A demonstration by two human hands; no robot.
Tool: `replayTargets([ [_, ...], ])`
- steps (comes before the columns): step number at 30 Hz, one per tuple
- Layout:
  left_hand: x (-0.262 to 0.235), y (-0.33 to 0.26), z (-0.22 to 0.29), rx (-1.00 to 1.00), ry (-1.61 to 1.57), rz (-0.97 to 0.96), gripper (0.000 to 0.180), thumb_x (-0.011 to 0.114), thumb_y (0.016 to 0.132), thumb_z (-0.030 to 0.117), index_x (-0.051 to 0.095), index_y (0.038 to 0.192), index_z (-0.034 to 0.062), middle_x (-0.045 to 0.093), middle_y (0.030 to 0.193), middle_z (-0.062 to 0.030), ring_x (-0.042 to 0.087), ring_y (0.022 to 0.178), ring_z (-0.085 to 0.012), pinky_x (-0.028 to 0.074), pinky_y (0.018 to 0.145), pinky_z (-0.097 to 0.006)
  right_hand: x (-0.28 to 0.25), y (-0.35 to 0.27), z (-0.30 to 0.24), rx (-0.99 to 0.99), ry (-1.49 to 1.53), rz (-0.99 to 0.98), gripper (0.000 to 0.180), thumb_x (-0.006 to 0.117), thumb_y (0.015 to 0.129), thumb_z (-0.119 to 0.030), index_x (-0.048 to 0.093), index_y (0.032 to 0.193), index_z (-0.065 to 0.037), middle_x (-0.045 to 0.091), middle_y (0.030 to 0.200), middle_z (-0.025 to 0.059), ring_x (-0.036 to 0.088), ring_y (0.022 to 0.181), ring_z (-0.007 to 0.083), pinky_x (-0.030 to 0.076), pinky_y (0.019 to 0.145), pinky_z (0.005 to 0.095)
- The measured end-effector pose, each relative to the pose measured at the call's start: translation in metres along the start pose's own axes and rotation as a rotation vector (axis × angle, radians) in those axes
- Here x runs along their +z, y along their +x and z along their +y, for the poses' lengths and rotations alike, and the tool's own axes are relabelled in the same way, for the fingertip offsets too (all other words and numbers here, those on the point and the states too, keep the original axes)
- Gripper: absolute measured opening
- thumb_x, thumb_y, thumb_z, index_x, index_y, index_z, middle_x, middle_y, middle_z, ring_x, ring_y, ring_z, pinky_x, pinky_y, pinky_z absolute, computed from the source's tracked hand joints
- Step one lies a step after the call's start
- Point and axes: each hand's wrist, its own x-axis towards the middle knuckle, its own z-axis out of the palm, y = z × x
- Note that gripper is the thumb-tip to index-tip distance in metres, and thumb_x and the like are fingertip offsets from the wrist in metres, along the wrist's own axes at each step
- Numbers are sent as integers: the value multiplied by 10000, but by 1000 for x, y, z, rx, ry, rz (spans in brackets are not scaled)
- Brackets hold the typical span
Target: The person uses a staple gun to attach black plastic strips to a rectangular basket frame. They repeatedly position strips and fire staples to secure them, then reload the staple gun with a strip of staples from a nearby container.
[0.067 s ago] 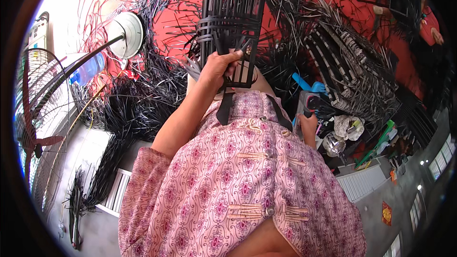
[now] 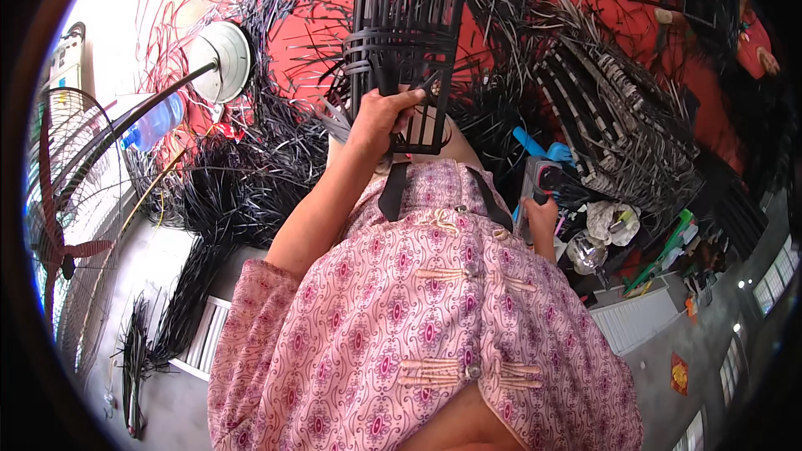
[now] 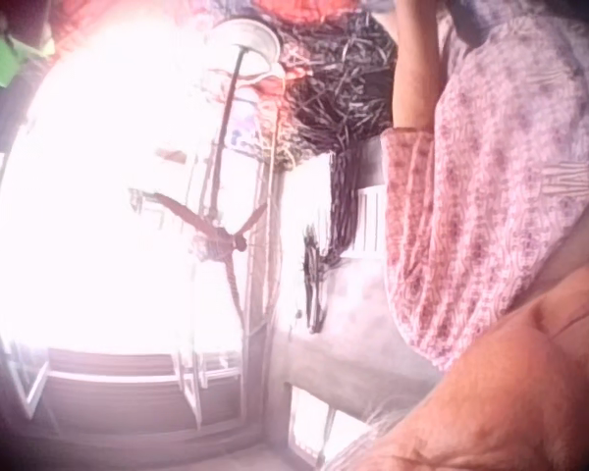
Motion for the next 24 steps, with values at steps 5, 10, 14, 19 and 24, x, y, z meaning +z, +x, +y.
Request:
replayTargets([
  [5,10,10,10,249,307,103,115,783,817,153,726,828,53,646,681,29,549,586,-57,417,545,-253,2,-13,-88,-82,-51,10,381,808,757,-183,664,1049,15,729,915,125,675,791,223,527,766,364],
  [10,12,47,9,336,658,39,156,786,807,125,718,888,10,626,767,66,521,705,-43,428,646,-245,8,-8,-136,-205,-119,-88,411,806,764,-164,658,1111,-2,736,937,148,719,849,249,545,763,364],
  [14,17,70,10,317,955,93,258,789,805,243,736,910,13,668,706,-29,568,651,-95,479,653,-308,15,-8,-169,-414,-42,-163,442,784,758,-117,654,1172,-38,746,996,130,736,919,239,552,786,355],
  [19,-1,102,-5,342,993,59,334,774,749,375,789,985,140,737,830,-160,719,824,-345,562,769,-438,25,-8,-203,-506,13,-266,534,775,776,-170,629,1277,-58,738,1084,152,733,986,304,554,826,348],
  [24,-2,106,-6,352,962,44,356,781,737,381,788,991,131,738,843,-165,718,839,-350,560,782,-439,37,-2,-220,-585,-80,-321,610,794,775,-245,611,1331,-72,720,1148,178,711,1038,347,566,847,370],
])
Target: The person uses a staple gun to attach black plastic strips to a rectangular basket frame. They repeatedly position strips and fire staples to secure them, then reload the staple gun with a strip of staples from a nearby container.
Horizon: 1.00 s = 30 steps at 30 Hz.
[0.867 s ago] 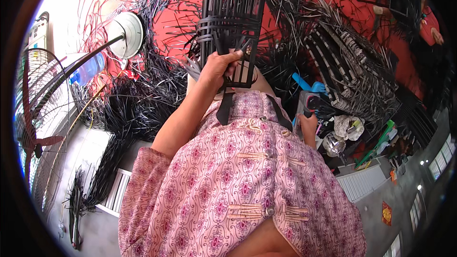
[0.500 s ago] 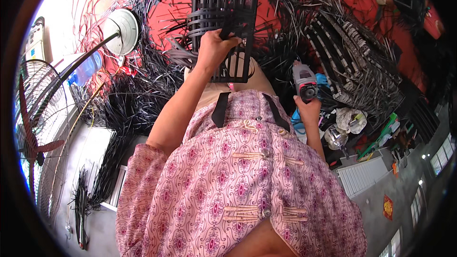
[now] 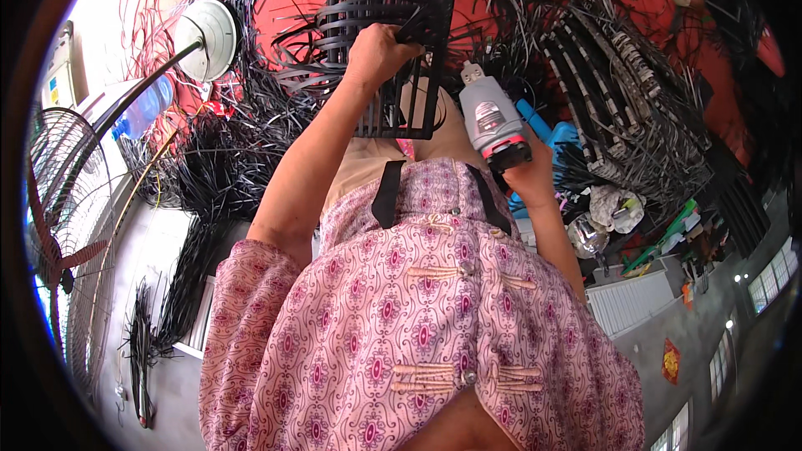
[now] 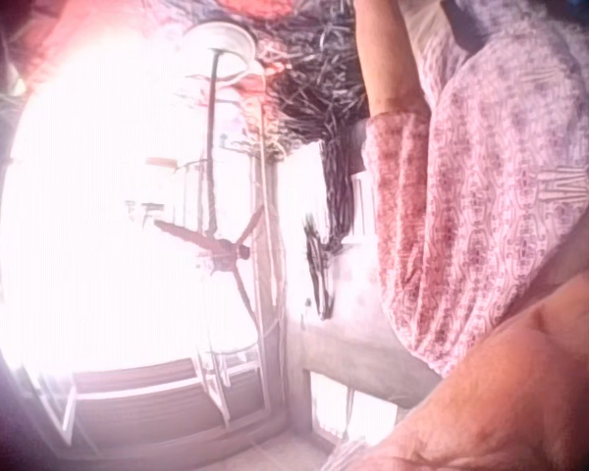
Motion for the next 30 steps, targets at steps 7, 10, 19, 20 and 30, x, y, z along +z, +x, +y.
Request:
replayTargets([
  [7,-2,-2,12,-45,44,2,351,778,772,278,768,1044,57,738,782,-109,685,723,-158,538,754,-341,14,20,5,-146,-96,15,448,757,801,-169,654,1220,-49,736,1035,170,719,972,364,562,782,378],
  [10,-2,-2,12,-53,38,1,372,780,766,291,768,1060,65,743,801,-120,697,738,-179,542,775,-347,15,26,3,-161,-123,9,471,766,799,-183,649,1237,-56,733,1033,174,716,963,371,566,765,388],
  [19,4,-4,10,-3,7,58,339,777,734,356,786,955,99,727,812,-185,718,816,-358,563,757,-438,16,36,8,-201,-182,-20,577,809,759,-275,623,1241,-18,712,1104,211,703,982,386,584,808,428],
  [20,4,-4,11,-8,13,57,341,778,734,356,786,956,98,727,814,-185,718,818,-358,564,758,-439,16,37,8,-201,-193,-33,581,812,757,-276,620,1238,-13,712,1102,215,703,983,388,585,811,431],
  [30,5,-4,10,-24,26,61,358,776,733,358,784,978,97,723,799,-185,717,808,-357,566,759,-433,15,41,4,-198,-243,-81,591,831,734,-256,617,1223,-4,714,1089,221,709,967,385,589,799,436],
])
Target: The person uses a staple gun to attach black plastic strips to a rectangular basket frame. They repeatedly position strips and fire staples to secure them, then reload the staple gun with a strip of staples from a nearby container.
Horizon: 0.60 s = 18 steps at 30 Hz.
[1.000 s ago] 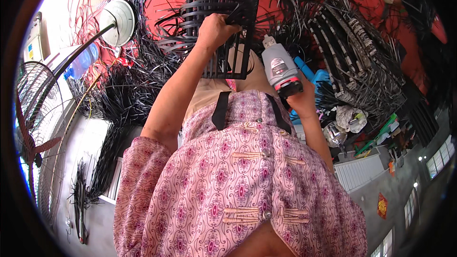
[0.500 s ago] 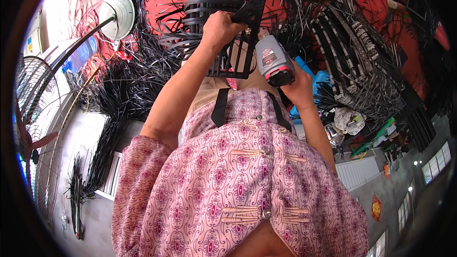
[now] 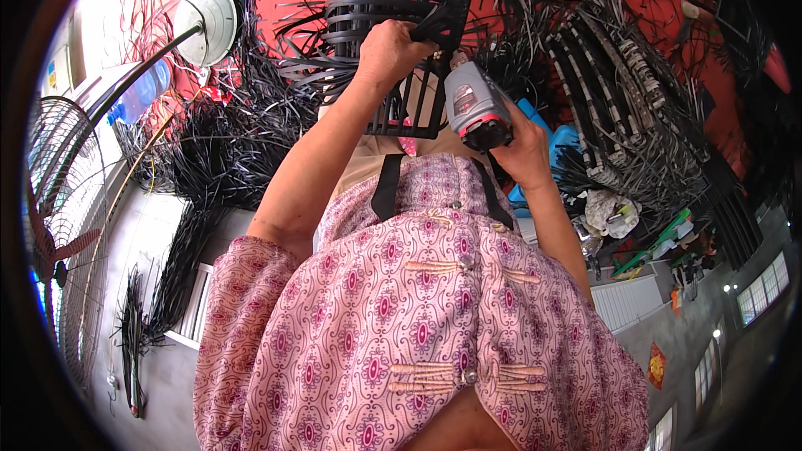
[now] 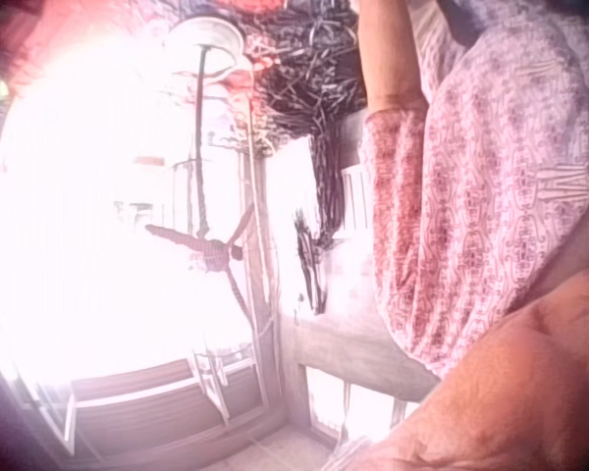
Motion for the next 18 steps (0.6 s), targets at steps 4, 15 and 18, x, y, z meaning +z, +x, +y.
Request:
replayTargets([
  [4,0,0,2,15,-11,-11,354,773,735,358,785,978,100,721,779,-174,718,798,-348,565,757,-432,3,0,2,2,-4,14,589,832,735,-254,616,1221,0,717,1091,212,715,958,374,592,792,427],
  [15,1,1,0,-7,-19,-15,349,764,737,367,785,959,99,715,756,-170,714,791,-351,562,756,-429,1,5,-4,9,-30,4,569,831,740,-250,621,1214,-17,720,1082,200,715,946,372,587,794,432],
  [18,2,2,-2,8,-16,-10,350,763,736,372,784,945,92,710,752,-178,710,795,-360,561,755,-436,-1,6,-8,10,-54,3,568,833,737,-247,621,1213,-19,720,1076,200,712,946,375,584,797,435],
])
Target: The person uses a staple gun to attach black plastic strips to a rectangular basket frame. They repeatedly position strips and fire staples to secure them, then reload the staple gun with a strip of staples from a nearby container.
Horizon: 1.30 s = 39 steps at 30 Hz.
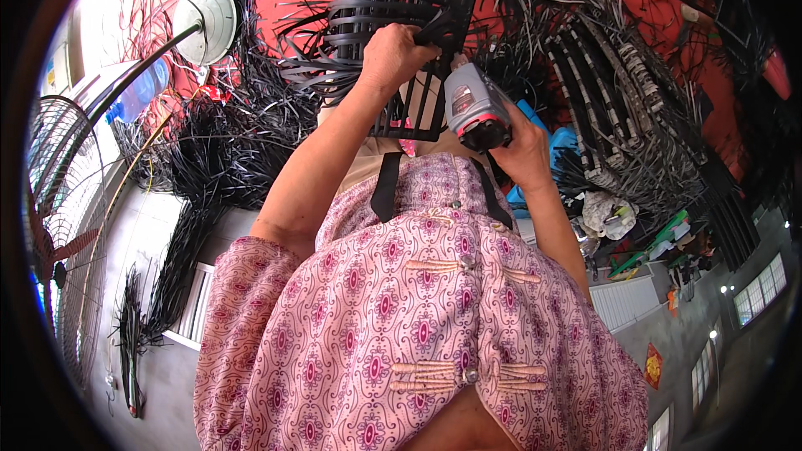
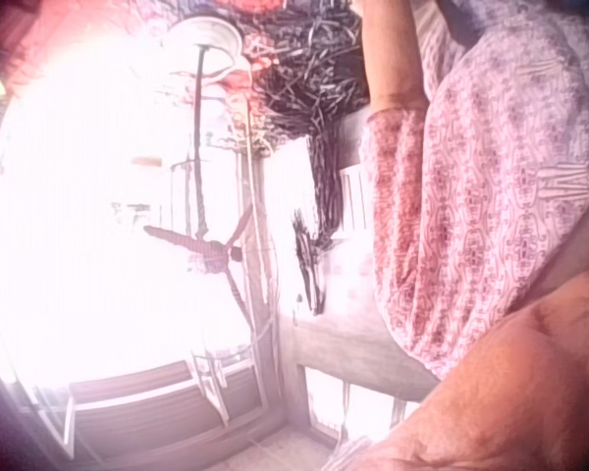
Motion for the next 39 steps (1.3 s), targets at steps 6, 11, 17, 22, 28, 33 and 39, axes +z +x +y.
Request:
replayTargets([
  [6,-1,0,-1,-3,8,-6,344,765,738,368,782,924,80,707,757,-188,708,801,-364,559,756,-441,-6,2,-4,0,-1,-20,563,833,733,-243,621,1202,-13,726,1046,197,715,925,374,585,774,432],
  [11,-4,-1,2,-13,6,-8,341,766,741,368,782,917,77,705,749,-186,708,794,-364,559,751,-438,-4,3,-2,12,1,-24,575,838,728,-252,618,1201,-12,727,1040,198,717,918,372,587,769,431],
  [17,-5,-1,0,-24,-3,-15,349,764,744,369,783,937,79,702,750,-196,707,797,-368,559,757,-440,-6,5,-5,-49,-34,-3,596,847,714,-243,606,1221,-42,725,1032,199,712,926,385,582,784,443],
  [22,-1,0,-4,-10,6,2,350,765,745,369,783,955,89,704,753,-192,708,798,-365,560,756,-437,-13,10,-18,-56,-129,-36,575,837,693,-179,607,1209,-73,721,979,204,700,895,401,567,770,464],
  [28,-3,1,-3,1,-49,-34,336,764,753,359,785,966,101,712,760,-174,718,791,-333,563,749,-417,-14,9,-29,76,-206,-115,588,867,650,-180,610,1168,-74,722,947,196,700,882,397,552,762,482],
  [33,-13,-3,-5,90,-214,-89,320,746,872,314,750,1029,35,705,745,-78,643,680,-139,532,665,-316,-7,-4,-10,120,5,-24,596,822,677,-187,628,1224,-49,728,992,197,696,910,404,562,802,452],
  [39,-17,-23,-9,44,-692,41,286,693,970,305,737,997,23,694,786,-20,633,684,-80,520,622,-243,-12,-43,8,429,310,86,468,804,735,-186,670,1141,4,748,979,146,724,898,255,549,796,351],
])
